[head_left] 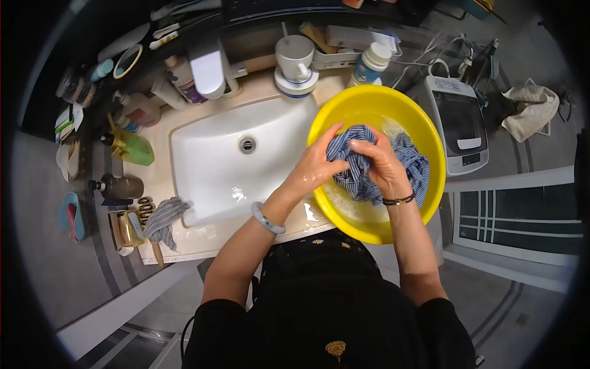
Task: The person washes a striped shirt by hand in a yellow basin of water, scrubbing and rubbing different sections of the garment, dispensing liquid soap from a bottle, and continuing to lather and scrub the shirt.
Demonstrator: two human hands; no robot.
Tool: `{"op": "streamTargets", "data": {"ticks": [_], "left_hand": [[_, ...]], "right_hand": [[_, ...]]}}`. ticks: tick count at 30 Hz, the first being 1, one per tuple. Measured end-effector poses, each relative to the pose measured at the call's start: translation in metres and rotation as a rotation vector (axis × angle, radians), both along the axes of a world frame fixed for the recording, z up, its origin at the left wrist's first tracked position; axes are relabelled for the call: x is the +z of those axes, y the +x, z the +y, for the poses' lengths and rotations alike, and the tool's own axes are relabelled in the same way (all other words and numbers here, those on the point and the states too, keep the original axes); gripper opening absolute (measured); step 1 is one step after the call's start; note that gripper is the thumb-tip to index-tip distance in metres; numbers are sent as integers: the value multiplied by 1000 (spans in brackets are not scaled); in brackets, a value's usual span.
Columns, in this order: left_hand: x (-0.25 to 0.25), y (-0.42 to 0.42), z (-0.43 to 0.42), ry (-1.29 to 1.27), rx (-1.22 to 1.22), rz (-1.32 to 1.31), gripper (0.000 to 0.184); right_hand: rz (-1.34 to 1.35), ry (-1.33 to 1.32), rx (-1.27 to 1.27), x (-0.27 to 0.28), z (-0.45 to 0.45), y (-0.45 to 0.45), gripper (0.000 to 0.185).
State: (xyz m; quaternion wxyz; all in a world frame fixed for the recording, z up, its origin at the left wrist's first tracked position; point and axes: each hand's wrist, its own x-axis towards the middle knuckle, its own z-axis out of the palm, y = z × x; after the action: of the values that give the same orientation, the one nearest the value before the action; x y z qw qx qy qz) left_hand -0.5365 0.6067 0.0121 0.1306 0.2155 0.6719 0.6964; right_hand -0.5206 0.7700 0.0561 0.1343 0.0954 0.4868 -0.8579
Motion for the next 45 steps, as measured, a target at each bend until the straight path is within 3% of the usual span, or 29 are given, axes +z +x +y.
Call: {"op": "streamTargets", "data": {"ticks": [2, 3, 5, 9, 11, 13, 16, 18, 19, 23, 25, 27, 28, 29, 31, 32, 33, 34, 37, 38, 42, 44, 45], "left_hand": [[3, 1, 9, -55, -39, -161, 51], [8, 2, 11, -66, -53, -161, 51], [23, 3, 16, 18, -27, -541, 41], [13, 0, 23, 148, -97, -777, 40], [11, 2, 21, 174, -94, -784, 39], [8, 3, 17, 200, -85, -794, 39], [-4, 0, 15, 331, -147, -882, 40], [-13, -2, 23, 615, -152, -860, 36], [-15, -2, 25, 618, -142, -859, 36], [-18, -2, 34, 799, 14, -944, 31], [-23, -4, 40, 843, 55, -979, 30], [-33, -9, 46, 942, 114, -954, 37], [-30, -8, 47, 946, 120, -956, 37], [-21, -5, 49, 929, 155, -904, 39], [-19, 1, 58, 914, 185, -858, 42], [-22, 3, 68, 978, 126, -776, 44], [-25, 6, 75, 1030, 63, -707, 46], [-14, 12, 78, 919, 17, -710, 47], [-8, 6, 73, 960, 108, -799, 48], [-16, -2, 66, 949, 184, -849, 46], [-31, -1, 61, 914, 195, -881, 47], [-31, 6, 79, 895, 100, -859, 47], [-31, 8, 80, 885, 26, -823, 46]], "right_hand": [[85, 323, -50, -5, 10, -1, 37], [82, 314, -66, -12, 16, 0, 37], [83, 494, -106, -24, 26, 2, 39], [105, 503, -142, -42, 34, 13, 39], [48, 404, -160, -47, 45, 9, 34], [-85, 77, -214, -36, 54, 1, 29], [-78, 56, -277, -38, 49, -8, 24], [-39, -61, -259, -37, 41, -13, 21], [-41, -61, -250, -38, 33, -14, 21], [72, 130, -251, -60, 22, -20, 22], [480, 973, -332, -54, 16, -22, 26], [421, 936, -163, -43, 1, -3, 34], [387, 756, -28, -40, -11, 12, 42], [594, 929, -8, -50, -29, 22, 47], [632, 1224, -19, -60, -31, 15, 52], [637, 1229, -21, -59, -20, -8, 52], [517, 1035, -61, -55, -5, -36, 51], [387, 838, -101, -54, 3, -42, 50], [497, 1000, -93, -71, -6, -22, 49], [706, 1109, -65, -80, -17, -4, 48], [530, 1072, -28, -81, -20, -6, 52], [257, 645, -33, -77, 10, -42, 51], [256, 642, -36, -76, 6, -34, 51]]}}
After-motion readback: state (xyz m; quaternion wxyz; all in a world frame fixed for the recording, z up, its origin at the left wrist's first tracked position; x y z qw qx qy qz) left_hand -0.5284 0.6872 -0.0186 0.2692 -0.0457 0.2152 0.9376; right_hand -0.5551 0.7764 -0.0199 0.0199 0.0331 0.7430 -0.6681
